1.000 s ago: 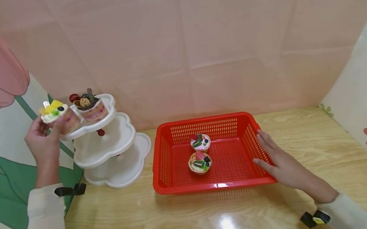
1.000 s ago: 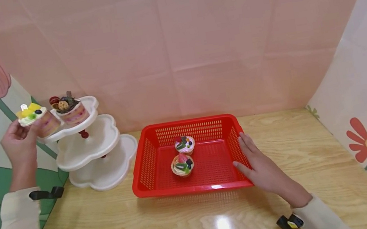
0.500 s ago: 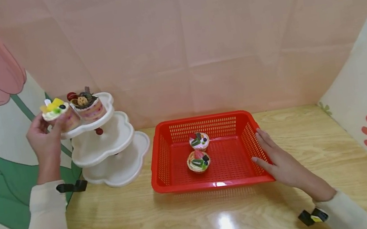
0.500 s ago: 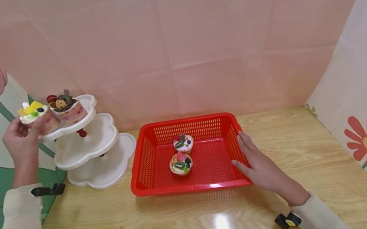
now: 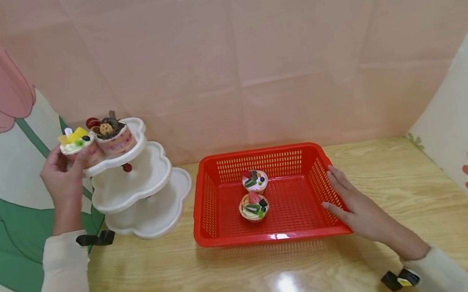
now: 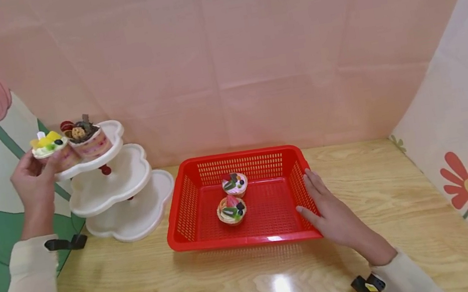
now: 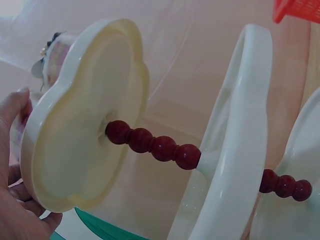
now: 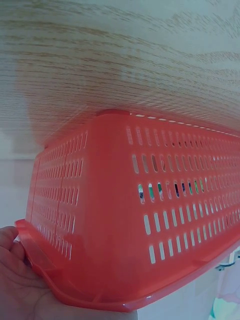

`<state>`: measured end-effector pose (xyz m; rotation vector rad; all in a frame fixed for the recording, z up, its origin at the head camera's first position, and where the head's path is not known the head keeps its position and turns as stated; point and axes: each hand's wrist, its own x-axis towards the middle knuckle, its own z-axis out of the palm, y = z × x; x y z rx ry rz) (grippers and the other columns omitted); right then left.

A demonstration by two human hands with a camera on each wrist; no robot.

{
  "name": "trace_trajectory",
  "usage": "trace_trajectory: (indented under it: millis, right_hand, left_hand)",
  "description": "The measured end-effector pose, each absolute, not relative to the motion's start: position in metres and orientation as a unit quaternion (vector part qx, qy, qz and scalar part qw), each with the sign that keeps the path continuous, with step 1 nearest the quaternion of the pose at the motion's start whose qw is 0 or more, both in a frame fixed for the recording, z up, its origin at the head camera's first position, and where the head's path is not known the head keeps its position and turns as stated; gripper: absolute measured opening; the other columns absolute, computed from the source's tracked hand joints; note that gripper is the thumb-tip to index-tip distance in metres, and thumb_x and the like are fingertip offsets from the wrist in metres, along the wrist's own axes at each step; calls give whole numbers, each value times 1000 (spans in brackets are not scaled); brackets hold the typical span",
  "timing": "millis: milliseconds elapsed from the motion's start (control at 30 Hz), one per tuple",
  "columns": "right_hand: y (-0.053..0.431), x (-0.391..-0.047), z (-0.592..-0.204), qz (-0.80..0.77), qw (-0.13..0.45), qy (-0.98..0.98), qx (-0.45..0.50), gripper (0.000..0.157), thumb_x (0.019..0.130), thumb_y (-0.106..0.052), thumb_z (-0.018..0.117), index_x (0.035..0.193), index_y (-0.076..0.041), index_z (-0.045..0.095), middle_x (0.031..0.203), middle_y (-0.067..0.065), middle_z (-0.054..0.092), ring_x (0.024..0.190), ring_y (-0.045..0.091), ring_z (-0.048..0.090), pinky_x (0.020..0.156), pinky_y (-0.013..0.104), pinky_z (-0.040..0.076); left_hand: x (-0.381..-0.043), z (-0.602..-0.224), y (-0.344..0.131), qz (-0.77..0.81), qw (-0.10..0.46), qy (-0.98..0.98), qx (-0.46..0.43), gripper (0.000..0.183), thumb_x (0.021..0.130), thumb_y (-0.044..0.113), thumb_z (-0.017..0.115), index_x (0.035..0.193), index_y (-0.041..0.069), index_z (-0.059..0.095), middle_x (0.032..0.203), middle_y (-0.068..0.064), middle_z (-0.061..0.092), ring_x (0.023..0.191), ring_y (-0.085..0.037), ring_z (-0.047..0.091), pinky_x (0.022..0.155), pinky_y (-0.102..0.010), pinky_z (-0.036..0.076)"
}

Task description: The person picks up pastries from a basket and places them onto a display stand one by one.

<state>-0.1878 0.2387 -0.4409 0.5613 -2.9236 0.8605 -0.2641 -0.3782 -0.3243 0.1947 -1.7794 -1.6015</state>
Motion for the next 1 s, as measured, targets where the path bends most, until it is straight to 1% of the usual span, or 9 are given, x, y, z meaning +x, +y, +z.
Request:
trace_trajectory:
  millis: [133,233,367,467,533,733,833,933,1000]
  right_hand:
    - [239,-187,-443,278,21,-944,178,85,103,-44,56,161,-2,11,170,10,0,155,38,6,107,72,30]
    - [240,-186,-443,277,19,-945,175,85,103,-44,56,161,-2,11,170,11,0,154,40,8,106,72,33]
    - [240,-186,-443,275,18,-945,175,84,103,-44,56,161,-2,12,170,11,0,153,41,10,104,72,35]
    - [240,-187,-442,275,20,-945,176,84,103,-43,56,161,-1,12,170,11,0,154,41,9,105,72,34]
    - [240,-187,-442,274,18,-945,175,84,103,-44,56,161,-1,12,170,11,0,154,41,9,105,72,33]
    - [239,-187,-442,275,18,-945,177,84,103,-44,55,161,-1,11,170,12,0,154,40,7,107,72,31]
    - [239,-187,-442,275,20,-945,178,85,103,-46,54,161,-1,11,170,11,0,154,39,8,107,72,30]
    - [239,-188,-441,275,20,-945,178,86,103,-48,53,161,-2,10,170,12,0,154,39,8,107,72,31]
    - [239,-188,-441,275,21,-945,178,86,103,-48,53,161,-2,10,170,12,0,154,39,8,107,72,31]
  left_hand:
    - [-266,-324,-377,-625,355,-692,73,56,86,24,84,137,15,64,134,-3,63,116,-12,55,99,-17,45]
    - [-264,-325,-375,-618,347,-701,78,57,88,27,82,140,15,61,140,-3,60,122,-13,53,105,-17,42]
    - [-263,-327,-374,-617,350,-701,75,57,89,27,80,141,14,60,145,-5,57,129,-15,51,114,-27,36]
    - [-264,-329,-374,-625,356,-691,65,57,89,26,80,141,14,60,144,-6,57,129,-16,51,115,-28,36]
    - [-263,-329,-373,-626,356,-691,65,58,89,26,80,142,14,59,145,-6,56,130,-16,50,115,-27,36]
    - [-257,-329,-372,-629,360,-687,54,68,92,26,77,152,18,45,155,-4,43,137,-17,44,115,-20,32]
    - [-253,-329,-370,-622,365,-691,48,72,92,27,77,154,19,40,157,-4,39,139,-17,41,116,-20,31]
    - [-249,-331,-368,-604,377,-701,50,72,92,28,76,154,20,40,157,-3,39,139,-17,41,117,-22,30]
    - [-246,-332,-367,-588,386,-709,53,71,93,30,75,154,21,40,157,-1,40,138,-17,42,118,-26,29]
